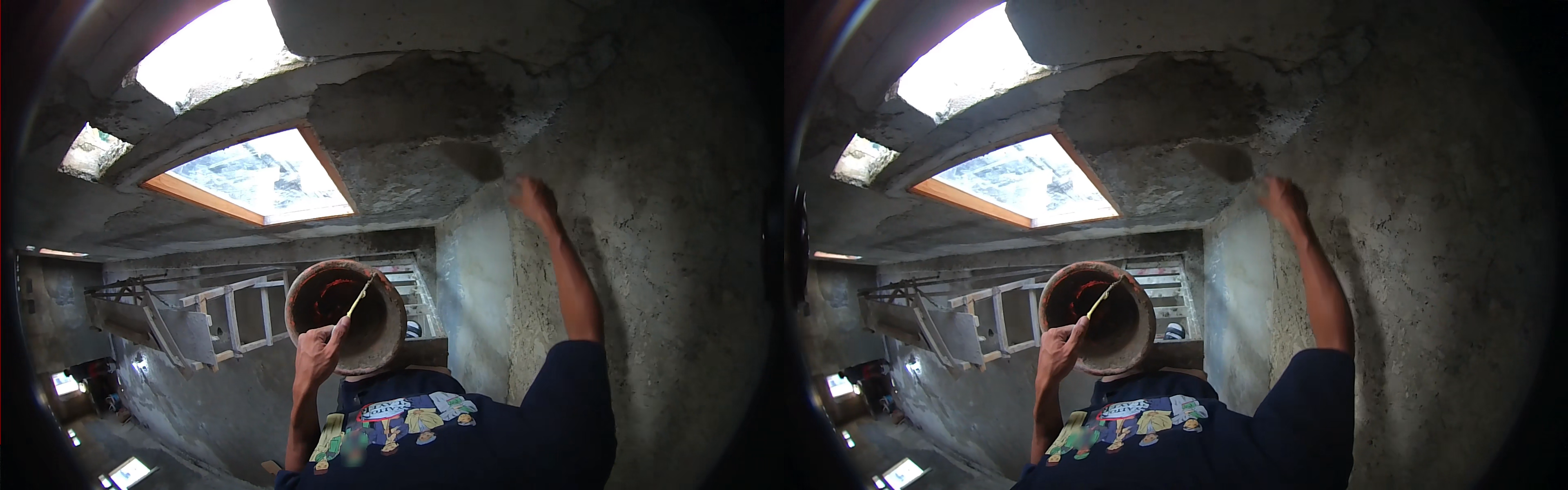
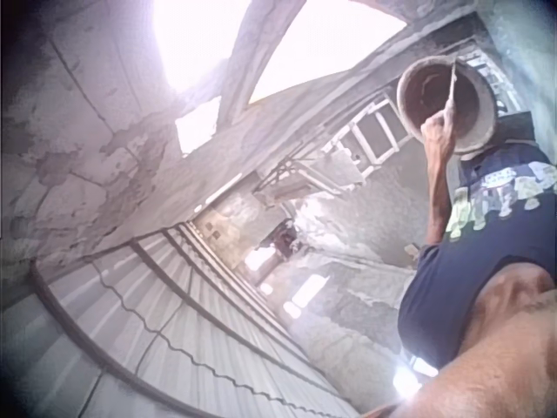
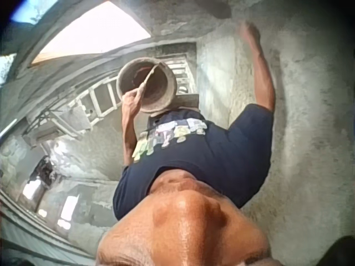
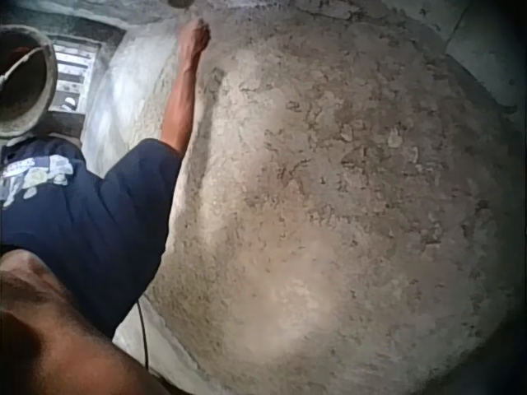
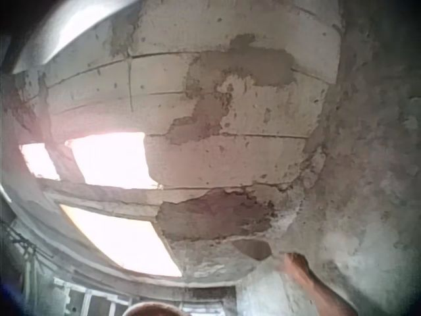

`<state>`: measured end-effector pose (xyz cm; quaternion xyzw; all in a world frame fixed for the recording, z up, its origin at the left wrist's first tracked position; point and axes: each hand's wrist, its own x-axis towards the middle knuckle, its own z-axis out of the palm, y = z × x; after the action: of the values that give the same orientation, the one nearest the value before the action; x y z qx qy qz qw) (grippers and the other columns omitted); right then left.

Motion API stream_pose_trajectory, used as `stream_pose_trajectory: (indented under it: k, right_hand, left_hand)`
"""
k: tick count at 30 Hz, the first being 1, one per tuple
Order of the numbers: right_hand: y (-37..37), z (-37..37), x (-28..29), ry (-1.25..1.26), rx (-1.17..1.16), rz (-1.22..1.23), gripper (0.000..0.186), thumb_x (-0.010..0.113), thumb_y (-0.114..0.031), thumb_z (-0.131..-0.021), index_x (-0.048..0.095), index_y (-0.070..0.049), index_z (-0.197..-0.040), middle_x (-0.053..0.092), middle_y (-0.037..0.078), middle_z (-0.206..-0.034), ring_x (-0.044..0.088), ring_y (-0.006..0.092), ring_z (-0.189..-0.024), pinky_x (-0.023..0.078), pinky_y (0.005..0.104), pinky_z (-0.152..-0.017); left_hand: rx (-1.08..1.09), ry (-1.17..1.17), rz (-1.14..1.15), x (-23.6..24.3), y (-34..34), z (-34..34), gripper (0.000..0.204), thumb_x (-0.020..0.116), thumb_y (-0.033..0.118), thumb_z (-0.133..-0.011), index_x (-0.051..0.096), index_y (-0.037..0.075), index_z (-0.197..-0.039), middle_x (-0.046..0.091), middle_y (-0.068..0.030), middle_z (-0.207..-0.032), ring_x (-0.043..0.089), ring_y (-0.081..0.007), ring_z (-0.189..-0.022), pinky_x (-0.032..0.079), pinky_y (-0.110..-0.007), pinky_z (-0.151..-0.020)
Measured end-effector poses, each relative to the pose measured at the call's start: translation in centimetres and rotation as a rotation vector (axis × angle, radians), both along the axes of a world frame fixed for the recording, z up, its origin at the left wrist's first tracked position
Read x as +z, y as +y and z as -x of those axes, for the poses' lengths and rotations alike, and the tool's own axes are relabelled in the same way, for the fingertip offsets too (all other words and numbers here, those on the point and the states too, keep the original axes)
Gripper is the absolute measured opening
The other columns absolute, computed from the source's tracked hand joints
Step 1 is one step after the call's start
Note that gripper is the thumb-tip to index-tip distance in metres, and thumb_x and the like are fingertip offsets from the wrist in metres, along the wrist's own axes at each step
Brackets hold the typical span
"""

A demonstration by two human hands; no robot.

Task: The person scoops mortar from a bucket with a trowel and spreads it onto the ceiling overhead.

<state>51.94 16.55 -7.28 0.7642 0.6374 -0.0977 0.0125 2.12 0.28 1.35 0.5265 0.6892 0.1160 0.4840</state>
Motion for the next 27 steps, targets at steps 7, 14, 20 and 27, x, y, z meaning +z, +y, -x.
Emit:
stream_pose_trajectory:
  k: [7,14,20,27]
  right_hand:
    - [-16.7,5.9,7.4,0.383,-0.025,0.375,0.058,0.077,-0.04,-0.077,0.062,-0.007,-0.122,0.068,0.021,-0.109,0.067,0.0351,-0.102,0.053,0.0426,-0.089]
    - [-24.6,15.3,9.4,0.495,0.209,0.381,0.048,0.072,-0.04,-0.077,0.06,-0.01,-0.113,0.069,0.019,-0.097,0.067,0.0385,-0.093,0.053,0.0466,-0.082]
    - [-24.3,25.8,4.6,0.048,0.425,0.102,0.025,0.057,-0.018,-0.09,0.063,-0.009,-0.112,0.064,0.015,-0.099,0.069,0.0319,-0.085,0.054,0.0438,-0.071]
    - [-22.2,29.3,1.1,-0.165,0.513,0.045,0.016,0.059,-0.011,-0.082,0.073,-0.003,-0.081,0.07,0.017,-0.088,0.072,0.0269,-0.08,0.057,0.0369,-0.064]
  left_hand:
    - [-0.103,-0.097,-0.077,0.3,-0.4,-0.6,0.062,0.045,0.05,-0.102,0.046,-0.002,-0.069,0.033,-0.0074,-0.055,0.033,-0.0136,-0.053,0.029,-0.038,-0.05]
    - [-0.112,-0.184,-0.161,0.0,-1.4,-1.3,0.059,0.041,0.048,-0.104,0.049,-0.002,-0.074,0.039,-0.01,-0.056,0.037,-0.0158,-0.053,0.034,-0.038,-0.052]
    - [-0.131,-0.197,-0.267,1.6,-1.8,-2.6,0.053,0.039,0.04,-0.105,0.052,-0.002,-0.076,0.048,-0.0131,-0.059,0.046,-0.0222,-0.053,0.039,-0.04,-0.054]
    - [-0.114,-0.3,-0.333,3.3,-1.9,-3.1,0.051,0.042,0.038,-0.105,0.053,-0.002,-0.074,0.048,-0.0116,-0.058,0.046,-0.0221,-0.052,0.038,-0.04,-0.054]
